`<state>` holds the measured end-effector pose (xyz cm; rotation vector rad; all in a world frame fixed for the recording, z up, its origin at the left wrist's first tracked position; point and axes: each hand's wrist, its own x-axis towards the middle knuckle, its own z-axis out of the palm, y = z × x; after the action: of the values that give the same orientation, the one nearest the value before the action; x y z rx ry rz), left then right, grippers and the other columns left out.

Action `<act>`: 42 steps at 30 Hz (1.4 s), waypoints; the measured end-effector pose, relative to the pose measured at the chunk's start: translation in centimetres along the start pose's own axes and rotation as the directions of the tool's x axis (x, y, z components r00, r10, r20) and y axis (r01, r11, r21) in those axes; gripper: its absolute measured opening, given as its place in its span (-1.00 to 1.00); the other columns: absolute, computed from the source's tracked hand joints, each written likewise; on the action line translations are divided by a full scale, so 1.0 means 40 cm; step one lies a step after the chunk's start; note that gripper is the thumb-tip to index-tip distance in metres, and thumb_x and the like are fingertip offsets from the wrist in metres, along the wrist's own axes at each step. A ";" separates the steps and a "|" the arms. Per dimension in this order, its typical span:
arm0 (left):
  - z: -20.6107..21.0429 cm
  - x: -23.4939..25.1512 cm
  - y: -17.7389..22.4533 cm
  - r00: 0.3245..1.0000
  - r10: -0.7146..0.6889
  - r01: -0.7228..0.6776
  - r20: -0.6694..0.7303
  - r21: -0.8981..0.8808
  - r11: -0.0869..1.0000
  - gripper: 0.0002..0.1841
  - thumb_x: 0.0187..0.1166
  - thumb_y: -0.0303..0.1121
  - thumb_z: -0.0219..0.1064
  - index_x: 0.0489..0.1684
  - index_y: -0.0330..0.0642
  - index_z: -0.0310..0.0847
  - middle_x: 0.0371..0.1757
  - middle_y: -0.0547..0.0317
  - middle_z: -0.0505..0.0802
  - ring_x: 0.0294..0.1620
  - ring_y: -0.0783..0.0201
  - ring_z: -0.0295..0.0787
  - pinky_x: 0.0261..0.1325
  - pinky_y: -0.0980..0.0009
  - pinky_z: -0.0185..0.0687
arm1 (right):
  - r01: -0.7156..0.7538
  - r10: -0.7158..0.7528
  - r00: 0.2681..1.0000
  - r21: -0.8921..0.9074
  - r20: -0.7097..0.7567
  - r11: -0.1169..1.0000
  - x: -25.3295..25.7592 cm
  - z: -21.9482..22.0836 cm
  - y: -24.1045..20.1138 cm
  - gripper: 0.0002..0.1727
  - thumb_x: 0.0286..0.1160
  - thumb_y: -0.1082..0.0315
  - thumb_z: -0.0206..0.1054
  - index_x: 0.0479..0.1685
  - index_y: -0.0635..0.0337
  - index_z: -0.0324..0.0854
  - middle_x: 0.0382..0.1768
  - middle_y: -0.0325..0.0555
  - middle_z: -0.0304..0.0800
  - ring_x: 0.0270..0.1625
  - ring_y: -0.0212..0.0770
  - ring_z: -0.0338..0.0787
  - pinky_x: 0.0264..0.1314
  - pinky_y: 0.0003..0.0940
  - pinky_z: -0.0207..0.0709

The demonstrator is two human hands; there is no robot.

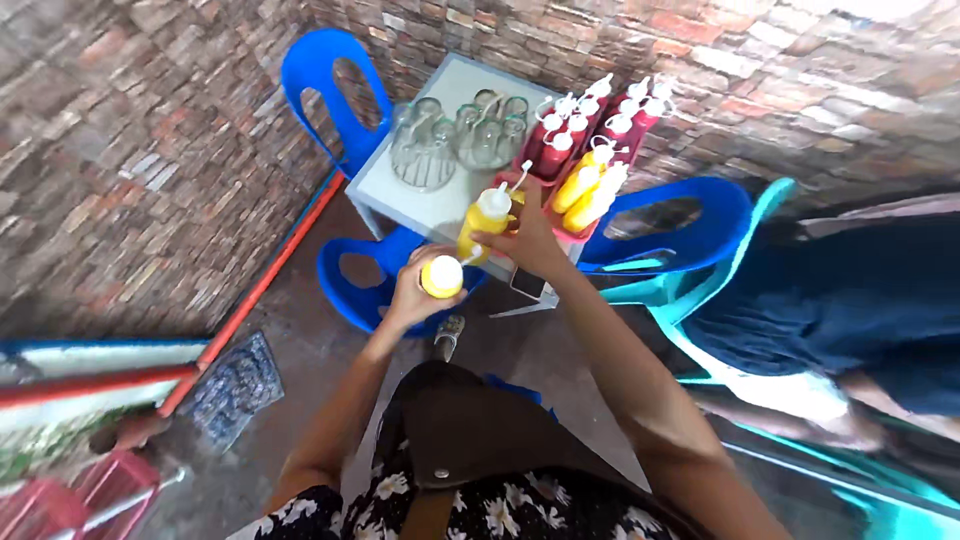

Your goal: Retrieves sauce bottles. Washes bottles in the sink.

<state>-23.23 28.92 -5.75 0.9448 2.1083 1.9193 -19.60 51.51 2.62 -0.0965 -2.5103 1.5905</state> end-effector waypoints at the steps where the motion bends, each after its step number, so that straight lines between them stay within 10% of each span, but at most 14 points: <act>1: -0.015 -0.050 0.016 0.998 0.043 -0.042 0.043 -0.029 0.999 -0.34 0.03 -0.11 0.78 0.13 -0.28 0.77 0.69 -0.15 0.49 0.75 0.02 0.32 0.74 0.09 0.34 | 0.010 -0.011 0.999 0.023 0.046 1.000 -0.025 0.025 -0.038 0.09 0.26 0.28 0.69 0.76 0.09 -0.04 0.25 0.11 0.76 0.07 -0.03 0.89 0.00 -0.08 0.82; 4: -0.063 -0.184 0.078 0.991 0.108 -0.101 0.083 -0.086 0.991 -0.30 -0.01 0.05 0.80 0.13 -0.17 0.82 0.87 -0.28 0.08 0.89 -0.10 -0.06 0.85 0.06 0.12 | 0.074 -0.099 0.965 0.110 0.244 0.991 -0.086 0.123 -0.131 0.06 0.24 0.27 0.68 0.75 0.03 0.01 0.18 0.03 0.78 0.05 -0.12 0.87 0.04 -0.16 0.81; 9: -0.174 -0.408 0.182 0.990 0.134 -0.136 -0.031 -0.055 0.989 -0.29 0.02 0.10 0.77 0.05 -0.29 0.81 0.23 -0.04 0.86 0.47 0.22 0.64 0.64 0.24 0.43 | 0.187 -0.239 0.809 0.151 0.536 0.971 -0.154 0.314 -0.292 0.00 0.34 0.14 0.60 0.79 0.05 0.06 0.40 -0.01 0.67 0.16 -0.17 0.83 0.15 -0.17 0.76; 13: -0.293 -0.560 0.234 0.952 0.208 -0.199 -0.223 0.064 0.978 -0.31 0.05 0.08 0.75 0.07 -0.26 0.81 0.21 -0.02 0.88 0.54 0.12 0.57 0.71 0.16 0.32 | 0.369 -0.483 0.735 0.316 0.475 0.874 -0.174 0.478 -0.429 -0.12 0.59 0.24 0.35 0.85 0.07 -0.09 0.64 -0.11 0.46 0.36 -0.28 0.72 0.22 -0.32 0.72; 19: -0.520 -0.792 0.282 0.902 0.184 -0.125 -0.390 0.172 0.977 -0.30 -0.09 -0.01 0.82 0.10 -0.22 0.84 0.54 -0.37 0.56 0.59 -0.01 0.49 0.65 0.19 0.43 | 0.522 -0.709 0.578 0.484 0.404 0.702 -0.207 0.791 -0.630 -0.63 0.66 0.47 0.27 0.39 0.38 0.63 0.30 -0.03 0.79 0.32 -0.28 0.79 0.38 -0.40 0.70; 23: -0.706 -0.978 0.307 0.850 0.118 0.016 -0.513 0.249 0.968 -0.27 -0.17 0.02 0.84 0.14 -0.04 0.86 0.72 -0.42 0.33 0.71 -0.06 0.32 0.71 0.15 0.36 | 0.554 -0.765 0.412 0.531 0.495 0.642 -0.236 1.057 -0.754 -0.56 0.77 0.40 0.16 0.54 0.37 0.53 0.33 -0.04 0.79 0.36 -0.32 0.77 0.49 -0.39 0.62; 26: -0.860 -1.114 0.320 0.803 0.117 0.085 -0.585 0.306 0.948 -0.25 -0.18 0.09 0.83 0.14 0.01 0.86 0.72 -0.43 0.30 0.73 -0.08 0.30 0.71 0.13 0.34 | 0.549 -0.819 0.321 0.611 0.476 0.570 -0.246 1.260 -0.840 -0.71 0.72 0.42 0.22 0.22 0.32 0.76 0.21 -0.09 0.86 0.29 -0.30 0.81 0.42 -0.36 0.68; 36: -1.143 -1.383 0.348 0.655 0.163 0.106 -0.738 0.304 0.947 -0.32 -0.04 0.08 0.77 -0.02 -0.26 0.85 0.63 -0.36 0.46 0.63 0.13 0.45 0.65 0.31 0.41 | 0.612 -0.829 -0.007 0.659 0.559 0.438 -0.305 1.697 -1.051 -0.75 0.67 0.38 0.26 0.03 0.28 0.83 0.11 -0.08 0.89 0.25 -0.32 0.82 0.44 -0.38 0.65; 40: -1.254 -1.391 0.365 0.593 0.146 0.153 -0.792 0.289 0.945 -0.31 -0.03 0.05 0.78 0.05 -0.25 0.83 0.64 -0.36 0.43 0.61 0.15 0.48 0.61 0.34 0.49 | 0.295 -0.593 0.038 0.557 0.805 0.776 -0.294 1.822 -1.090 -0.20 0.56 -0.01 0.36 0.77 0.14 0.26 0.71 -0.04 0.33 0.44 -0.28 0.66 0.27 -0.38 0.71; 42: -1.335 -1.375 0.388 0.584 0.097 0.194 -0.806 0.254 0.947 -0.30 -0.07 0.02 0.80 0.05 -0.27 0.82 0.66 -0.32 0.41 0.59 0.18 0.49 0.57 0.35 0.52 | 0.132 -0.472 -0.007 0.469 0.881 0.873 -0.279 1.889 -1.094 0.06 0.37 -0.18 0.49 0.82 -0.04 -0.04 0.54 -0.27 0.51 0.28 -0.39 0.75 0.17 -0.38 0.75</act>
<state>-0.65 -45.62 1.58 -0.0929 2.9448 2.2898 -20.37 -36.27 9.35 2.2741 -2.4822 2.0502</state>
